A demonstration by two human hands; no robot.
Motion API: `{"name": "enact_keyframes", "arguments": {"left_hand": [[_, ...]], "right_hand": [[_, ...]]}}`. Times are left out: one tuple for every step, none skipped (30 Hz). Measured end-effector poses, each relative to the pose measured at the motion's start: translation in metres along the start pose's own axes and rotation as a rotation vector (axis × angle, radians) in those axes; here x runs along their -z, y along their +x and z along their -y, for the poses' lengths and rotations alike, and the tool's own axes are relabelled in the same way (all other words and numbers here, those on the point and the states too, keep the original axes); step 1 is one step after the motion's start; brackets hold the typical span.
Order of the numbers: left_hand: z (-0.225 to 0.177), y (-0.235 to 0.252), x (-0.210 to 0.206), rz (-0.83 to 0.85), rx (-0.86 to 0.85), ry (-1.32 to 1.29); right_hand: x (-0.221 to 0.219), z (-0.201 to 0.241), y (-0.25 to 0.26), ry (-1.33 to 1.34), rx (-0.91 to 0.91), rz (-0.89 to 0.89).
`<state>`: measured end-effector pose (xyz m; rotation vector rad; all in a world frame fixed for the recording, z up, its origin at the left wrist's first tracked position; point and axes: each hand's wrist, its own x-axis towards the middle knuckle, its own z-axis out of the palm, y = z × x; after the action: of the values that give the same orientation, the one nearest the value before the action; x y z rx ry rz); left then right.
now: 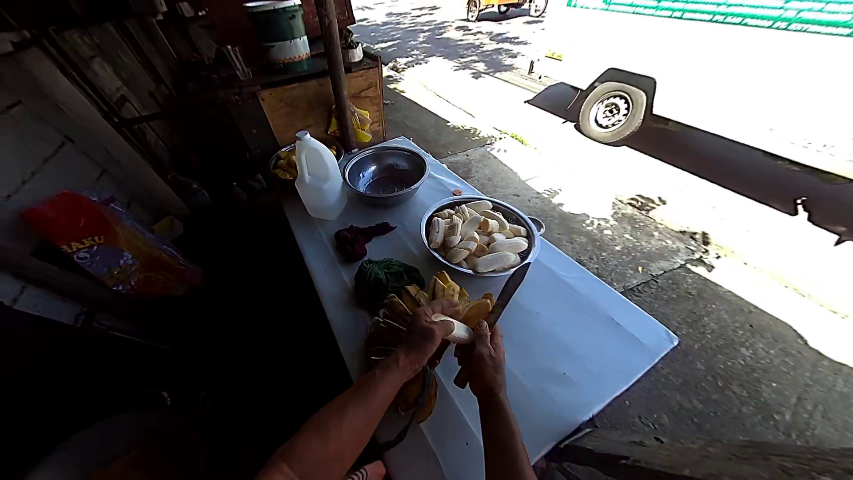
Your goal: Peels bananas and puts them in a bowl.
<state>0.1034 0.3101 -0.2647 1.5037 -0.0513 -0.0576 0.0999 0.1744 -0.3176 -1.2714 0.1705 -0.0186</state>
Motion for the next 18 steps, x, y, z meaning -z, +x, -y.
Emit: {"name": "enact_keyframes", "arguments": {"left_hand": [[0.008, -0.001, 0.003, -0.007, 0.007, -0.145], [0.013, -0.003, 0.004, -0.005, 0.016, -0.209], [0.012, -0.007, 0.002, 0.001, 0.030, -0.175], [0.005, -0.012, 0.000, 0.010, 0.063, -0.077], [-0.009, -0.018, -0.004, 0.014, 0.126, 0.020], [-0.026, -0.025, -0.010, -0.002, 0.224, 0.037], [-0.043, -0.032, -0.016, -0.037, 0.340, -0.048], [-0.058, -0.038, -0.021, -0.082, 0.447, -0.205], [-0.069, -0.042, -0.023, -0.128, 0.526, -0.389], [-0.078, -0.043, -0.022, -0.144, 0.562, -0.555], [-0.083, -0.042, -0.020, -0.155, 0.549, -0.685], [-0.082, -0.040, -0.016, -0.154, 0.509, -0.784], [-0.076, -0.039, -0.010, -0.129, 0.448, -0.861], [-0.065, -0.039, -0.003, -0.082, 0.377, -0.926], [-0.053, -0.037, 0.006, -0.004, 0.310, -1.007], [-0.041, -0.035, 0.015, 0.063, 0.260, -1.065], [-0.031, -0.032, 0.023, 0.103, 0.236, -1.089], [-0.023, -0.030, 0.030, 0.122, 0.222, -1.088]], "right_hand": [[-0.002, 0.010, -0.004, 0.070, -0.026, -0.027], [-0.005, 0.019, -0.010, 0.117, -0.037, -0.074], [-0.008, 0.029, -0.017, 0.136, -0.023, -0.128], [-0.011, 0.038, -0.024, 0.129, 0.020, -0.169], [-0.012, 0.049, -0.030, 0.087, 0.091, -0.176], [-0.014, 0.061, -0.035, 0.020, 0.182, -0.156], [-0.015, 0.070, -0.040, -0.070, 0.292, -0.111], [-0.016, 0.075, -0.044, -0.180, 0.401, -0.057], [-0.019, 0.078, -0.049, -0.287, 0.490, 0.000], [-0.022, 0.081, -0.054, -0.361, 0.544, 0.069], [-0.026, 0.082, -0.059, -0.385, 0.566, 0.141], [-0.030, 0.083, -0.063, -0.370, 0.567, 0.204], [-0.032, 0.084, -0.066, -0.353, 0.562, 0.238], [-0.031, 0.084, -0.069, -0.363, 0.569, 0.232], [-0.029, 0.083, -0.071, -0.415, 0.592, 0.191], [-0.025, 0.081, -0.072, -0.521, 0.621, 0.138], [-0.022, 0.078, -0.073, -0.656, 0.650, 0.091], [-0.021, 0.072, -0.074, -0.790, 0.667, 0.059]]}}
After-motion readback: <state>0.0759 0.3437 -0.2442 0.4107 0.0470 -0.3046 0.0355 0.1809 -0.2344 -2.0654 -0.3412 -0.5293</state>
